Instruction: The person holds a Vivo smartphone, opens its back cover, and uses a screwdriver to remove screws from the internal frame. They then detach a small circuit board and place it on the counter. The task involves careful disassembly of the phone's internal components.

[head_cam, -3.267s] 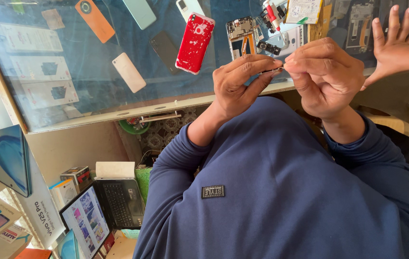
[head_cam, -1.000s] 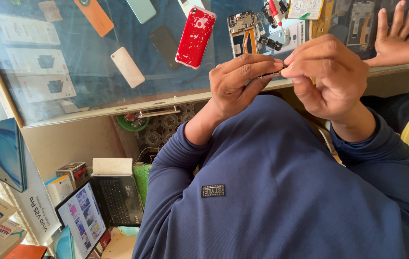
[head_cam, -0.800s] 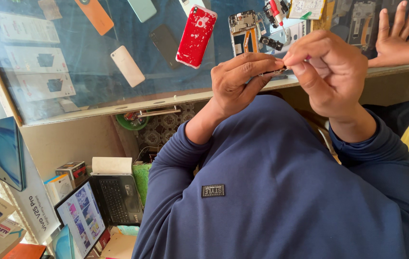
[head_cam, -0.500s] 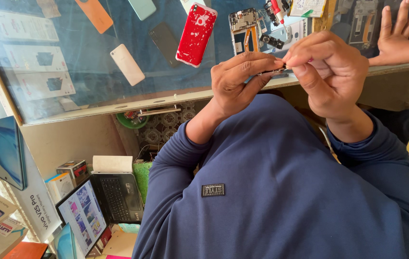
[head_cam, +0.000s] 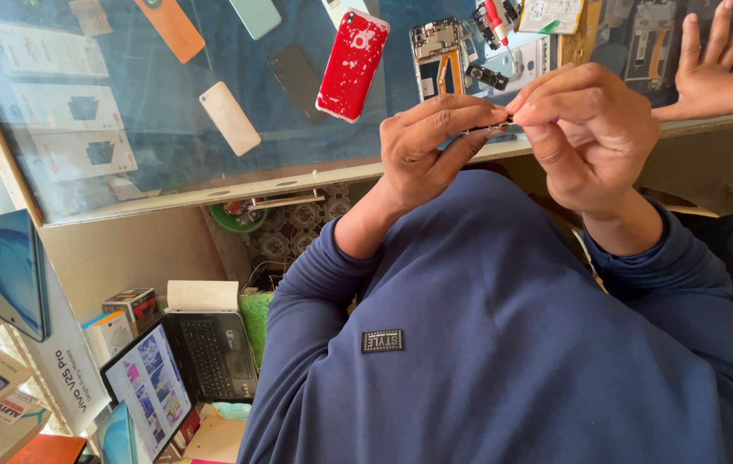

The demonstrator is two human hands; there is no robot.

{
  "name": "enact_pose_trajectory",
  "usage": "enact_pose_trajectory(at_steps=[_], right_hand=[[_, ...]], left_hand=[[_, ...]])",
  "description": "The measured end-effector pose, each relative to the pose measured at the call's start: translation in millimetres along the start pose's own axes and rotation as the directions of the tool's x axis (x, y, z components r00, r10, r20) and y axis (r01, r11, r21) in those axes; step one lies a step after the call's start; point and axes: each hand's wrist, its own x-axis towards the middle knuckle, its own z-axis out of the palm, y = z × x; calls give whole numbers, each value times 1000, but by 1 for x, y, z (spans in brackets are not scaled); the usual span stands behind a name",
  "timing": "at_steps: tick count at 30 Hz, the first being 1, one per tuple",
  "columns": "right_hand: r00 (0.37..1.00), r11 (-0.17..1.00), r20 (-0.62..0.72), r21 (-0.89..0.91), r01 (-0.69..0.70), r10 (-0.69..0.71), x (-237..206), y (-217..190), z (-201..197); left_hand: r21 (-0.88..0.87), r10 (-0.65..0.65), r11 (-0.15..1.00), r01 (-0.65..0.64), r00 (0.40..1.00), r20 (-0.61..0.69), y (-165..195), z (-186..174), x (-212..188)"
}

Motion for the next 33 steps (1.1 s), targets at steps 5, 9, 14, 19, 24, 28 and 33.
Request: enact_pose_trajectory(at_steps=[5,9,14,19,24,28,33], right_hand=[[991,984,25,-118,131,-129,1,10,0],[995,999,-103,33,14,-11,-4,29,-7],[981,993,-183,-90,-78,61,-16,73,-18],[998,924,-64,-380,-35,11,-43,127,-13],[999,799,12,-601,-17,31,-69,163,-1],[1000,727,31,-687,22,-1,-80,170,5],[995,623,77,-776,103,-69,-82,166,9]], left_hand=[[15,0,1000,0,1000,-1,-3,1,0],[18,-9,1000,10,999,-44,-15,-6,-1],[96,-113,987,127,983,-142,-40,-17,-10],[207,-155,963,174,982,-106,-77,-15,-26],[311,-225,924,222,974,-26,-109,-8,-41],[513,-126,852,102,992,12,-124,-5,-49],[685,-77,728,-29,989,124,-134,-9,-55]])
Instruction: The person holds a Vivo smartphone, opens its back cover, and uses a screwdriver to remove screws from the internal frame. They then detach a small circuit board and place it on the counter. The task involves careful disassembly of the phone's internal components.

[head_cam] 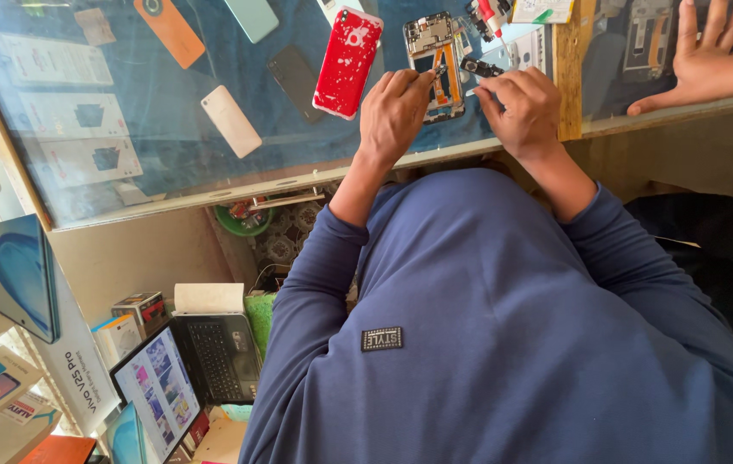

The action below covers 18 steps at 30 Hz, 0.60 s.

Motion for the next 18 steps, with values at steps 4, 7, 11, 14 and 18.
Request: enact_pose_trajectory(at_steps=[4,7,11,14,18], right_hand=[[1000,999,0,-26,19,-19,0,-3,0],[1000,999,-1,-30,22,-22,-2,-3,1],[1000,999,6,-37,21,-21,-5,-3,5],[1000,999,0,-31,21,-21,-7,-2,7],[1000,999,12,-45,16,-15,-9,0,8]], left_hand=[[94,32,995,-37,998,55,-3,3,-4],[90,27,995,-33,997,72,-2,5,-6],[84,37,996,-43,996,79,-2,4,-7],[64,8,998,-15,994,110,-3,4,-7],[24,-7,1000,5,996,91,-3,6,-8]])
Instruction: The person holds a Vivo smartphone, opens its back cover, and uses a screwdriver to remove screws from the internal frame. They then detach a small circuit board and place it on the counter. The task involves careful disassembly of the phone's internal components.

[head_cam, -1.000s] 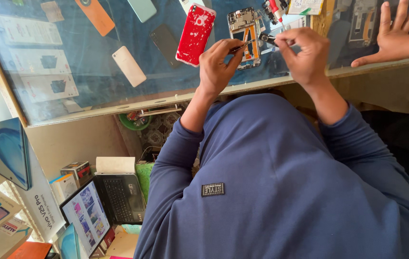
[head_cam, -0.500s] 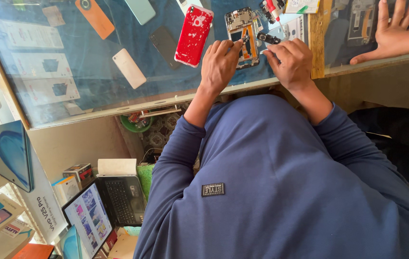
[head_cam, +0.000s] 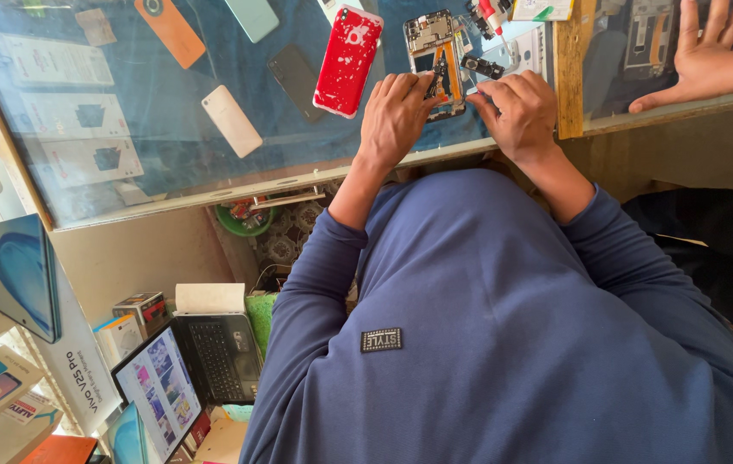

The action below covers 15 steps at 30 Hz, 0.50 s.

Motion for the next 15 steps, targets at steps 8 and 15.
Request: enact_pose_trajectory(at_steps=[8,15], right_hand=[[1000,1000,29,-11,-9,9,-2,1,-2],[999,1000,31,-10,-13,13,-3,1,-6]], left_hand=[[-42,-30,999,31,999,19,-1,-2,-4],[-74,-37,997,37,999,-5,-1,-8,-6]])
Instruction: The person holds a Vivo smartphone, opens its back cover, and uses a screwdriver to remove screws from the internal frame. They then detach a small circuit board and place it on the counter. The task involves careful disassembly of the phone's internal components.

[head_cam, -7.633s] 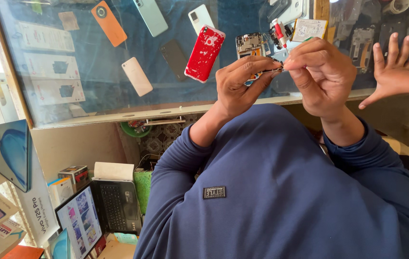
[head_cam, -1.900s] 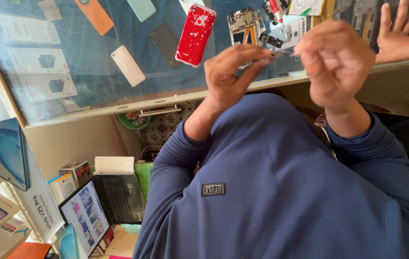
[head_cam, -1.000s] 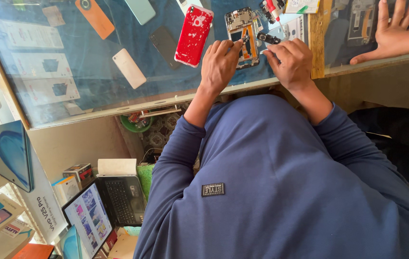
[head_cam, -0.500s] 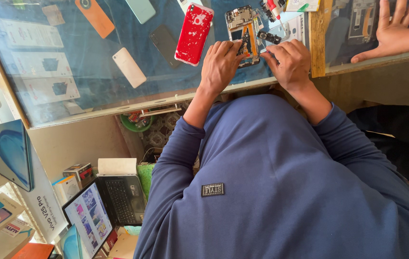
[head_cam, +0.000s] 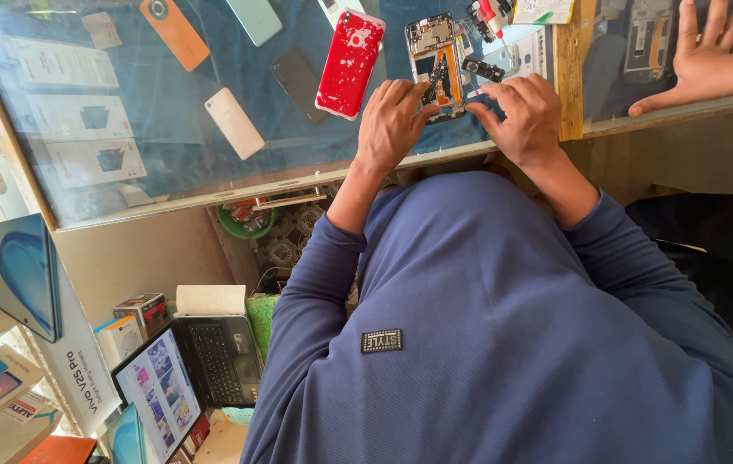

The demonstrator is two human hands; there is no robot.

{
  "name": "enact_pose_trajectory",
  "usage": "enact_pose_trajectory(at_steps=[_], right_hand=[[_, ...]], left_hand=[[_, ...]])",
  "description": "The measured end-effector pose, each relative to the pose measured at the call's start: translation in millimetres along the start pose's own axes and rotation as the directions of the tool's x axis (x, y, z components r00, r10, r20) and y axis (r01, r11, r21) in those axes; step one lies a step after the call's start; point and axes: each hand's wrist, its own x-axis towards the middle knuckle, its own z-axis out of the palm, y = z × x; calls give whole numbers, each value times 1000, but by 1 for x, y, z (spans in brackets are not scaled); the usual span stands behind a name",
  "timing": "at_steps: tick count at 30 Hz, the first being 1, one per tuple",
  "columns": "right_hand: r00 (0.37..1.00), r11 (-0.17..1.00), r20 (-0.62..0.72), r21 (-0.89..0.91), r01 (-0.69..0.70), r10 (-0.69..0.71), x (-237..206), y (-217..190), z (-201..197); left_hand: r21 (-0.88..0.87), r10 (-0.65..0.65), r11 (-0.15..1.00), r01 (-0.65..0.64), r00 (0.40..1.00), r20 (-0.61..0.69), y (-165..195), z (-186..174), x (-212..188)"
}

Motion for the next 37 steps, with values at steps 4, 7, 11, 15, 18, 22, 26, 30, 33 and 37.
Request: enact_pose_trajectory(at_steps=[4,7,11,15,18,22,26,30,33,37], right_hand=[[1000,1000,-13,4,-7,7,0,0,-1],[999,999,-28,37,-16,17,-1,1,-2],[998,994,-54,100,-39,45,-2,2,-6],[995,990,-62,124,-67,75,-2,3,-7],[993,986,-56,141,-93,101,0,-3,-10],[989,978,-63,172,-122,135,8,-11,-22],[974,931,-117,336,-144,193,26,-6,-43],[947,842,-265,539,-10,181,30,27,-82],[967,852,-111,504,-143,228,8,71,-124],[610,887,649,-390,-246,455,13,151,-123]], left_hand=[[-9,-7,1000,7,1000,-12,2,-4,2],[-50,-30,998,28,999,-31,5,-10,4],[-174,-60,984,43,994,-91,12,-22,8],[-282,-126,955,87,984,-124,22,-33,13],[-348,-162,931,107,978,-134,29,-40,18],[-435,-191,893,112,971,-141,45,-55,25],[-533,-205,842,81,962,-178,65,-89,39],[-511,-95,858,-59,958,-269,88,-146,53],[-618,-39,770,-159,955,-294,107,-190,55],[-887,-67,418,-194,968,-243,136,-262,8]])
